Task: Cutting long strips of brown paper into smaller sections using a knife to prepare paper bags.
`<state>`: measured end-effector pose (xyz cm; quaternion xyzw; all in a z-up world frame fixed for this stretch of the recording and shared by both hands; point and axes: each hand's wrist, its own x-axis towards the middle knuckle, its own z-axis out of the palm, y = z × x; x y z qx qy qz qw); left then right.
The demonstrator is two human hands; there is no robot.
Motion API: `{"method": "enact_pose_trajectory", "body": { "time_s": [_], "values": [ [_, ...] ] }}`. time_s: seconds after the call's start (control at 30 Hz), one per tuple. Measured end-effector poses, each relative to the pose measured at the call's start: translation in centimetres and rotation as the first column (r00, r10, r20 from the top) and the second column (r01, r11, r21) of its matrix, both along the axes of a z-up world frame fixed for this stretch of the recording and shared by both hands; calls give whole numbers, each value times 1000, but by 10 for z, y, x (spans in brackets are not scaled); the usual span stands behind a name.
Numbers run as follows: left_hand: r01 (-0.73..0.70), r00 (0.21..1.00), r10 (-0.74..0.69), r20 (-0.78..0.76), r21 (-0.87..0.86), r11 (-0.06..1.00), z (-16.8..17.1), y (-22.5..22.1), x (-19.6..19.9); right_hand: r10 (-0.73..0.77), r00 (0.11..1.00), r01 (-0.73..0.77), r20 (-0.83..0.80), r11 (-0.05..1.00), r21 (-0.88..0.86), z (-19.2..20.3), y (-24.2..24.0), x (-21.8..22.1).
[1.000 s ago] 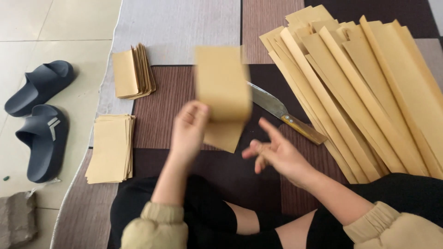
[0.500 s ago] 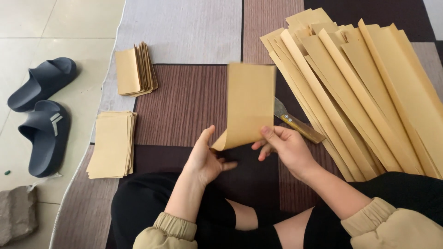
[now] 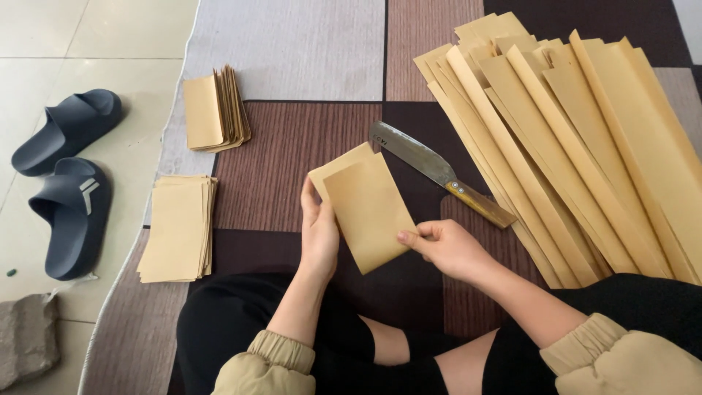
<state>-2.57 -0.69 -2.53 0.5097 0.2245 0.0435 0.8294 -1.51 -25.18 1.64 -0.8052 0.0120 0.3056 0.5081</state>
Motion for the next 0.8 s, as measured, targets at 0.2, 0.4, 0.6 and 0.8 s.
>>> {"method": "enact_pose_trajectory", "body": {
  "time_s": [0.2, 0.4, 0.6, 0.8],
  "values": [
    [118, 991, -116, -66, 24, 993, 57, -29, -9, -28, 999, 29, -46, 999, 35, 7, 2, -2],
    [122, 992, -124, 4, 153, 981, 47, -25, -3, -6, 999, 8, -45, 999, 49, 7, 5, -1],
    [93, 994, -102, 30, 225, 970, 56, -30, -4, 48, 999, -48, -6, 975, -217, 16, 8, 1],
    [208, 972, -235, 8, 436, 876, 39, -30, -10, -138, 559, 259, 817, 966, -14, 11, -5, 9]
  ]
}}
